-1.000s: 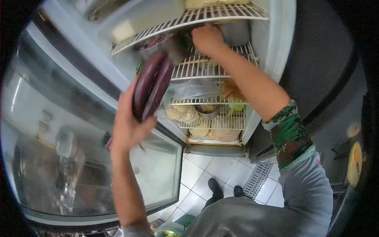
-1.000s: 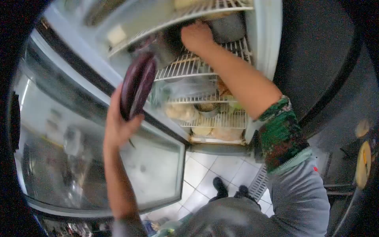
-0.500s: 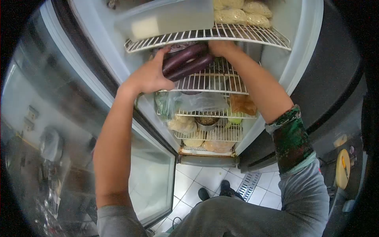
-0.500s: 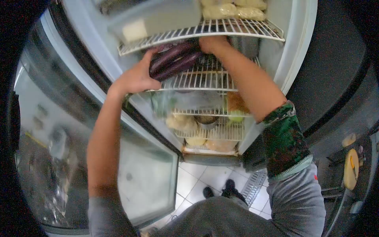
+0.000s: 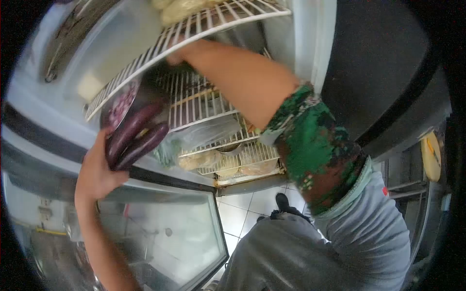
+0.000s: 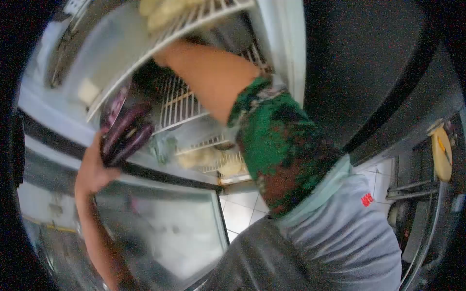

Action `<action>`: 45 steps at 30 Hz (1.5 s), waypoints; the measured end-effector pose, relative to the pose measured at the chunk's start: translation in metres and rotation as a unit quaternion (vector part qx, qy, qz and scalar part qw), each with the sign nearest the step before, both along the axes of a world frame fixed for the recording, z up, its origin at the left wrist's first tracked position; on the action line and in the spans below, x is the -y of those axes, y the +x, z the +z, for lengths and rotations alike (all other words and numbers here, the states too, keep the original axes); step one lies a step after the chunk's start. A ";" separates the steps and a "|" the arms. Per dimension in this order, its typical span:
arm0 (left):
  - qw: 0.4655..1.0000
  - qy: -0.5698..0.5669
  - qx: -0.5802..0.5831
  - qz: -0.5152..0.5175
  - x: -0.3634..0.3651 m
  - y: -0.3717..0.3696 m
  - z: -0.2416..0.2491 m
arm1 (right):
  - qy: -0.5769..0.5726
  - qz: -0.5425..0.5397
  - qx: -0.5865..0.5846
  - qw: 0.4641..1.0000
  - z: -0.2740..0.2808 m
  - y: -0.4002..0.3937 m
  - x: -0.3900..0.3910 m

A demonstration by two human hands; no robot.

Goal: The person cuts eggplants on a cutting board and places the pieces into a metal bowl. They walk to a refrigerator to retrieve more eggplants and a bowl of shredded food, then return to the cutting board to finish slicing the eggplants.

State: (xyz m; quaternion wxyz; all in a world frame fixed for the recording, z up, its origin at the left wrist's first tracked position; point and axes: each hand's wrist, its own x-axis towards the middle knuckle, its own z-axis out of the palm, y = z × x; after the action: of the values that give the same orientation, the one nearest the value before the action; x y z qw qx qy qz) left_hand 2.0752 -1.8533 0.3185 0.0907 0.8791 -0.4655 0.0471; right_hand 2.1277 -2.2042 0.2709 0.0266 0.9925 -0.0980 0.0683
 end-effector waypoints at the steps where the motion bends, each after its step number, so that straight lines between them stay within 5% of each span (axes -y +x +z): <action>1: 1.000 0.005 0.002 -0.001 -0.001 -0.004 0.000 | 0.007 0.002 0.005 1.000 0.000 0.000 -0.002; 21: 0.997 -0.043 0.065 -0.013 -0.018 -0.011 -0.020 | 0.043 -0.020 0.049 0.998 -0.011 0.016 -0.025; 45: 0.990 -0.056 0.126 -0.015 -0.013 0.006 -0.030 | 0.339 -0.112 0.082 0.931 0.005 0.048 -0.011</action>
State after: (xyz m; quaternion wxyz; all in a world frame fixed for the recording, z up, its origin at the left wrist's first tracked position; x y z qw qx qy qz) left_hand 2.0812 -1.8407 0.2880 0.0813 0.8524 -0.4833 0.1826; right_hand 2.1757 -2.1929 0.2764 -0.3122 0.9160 -0.2273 0.1086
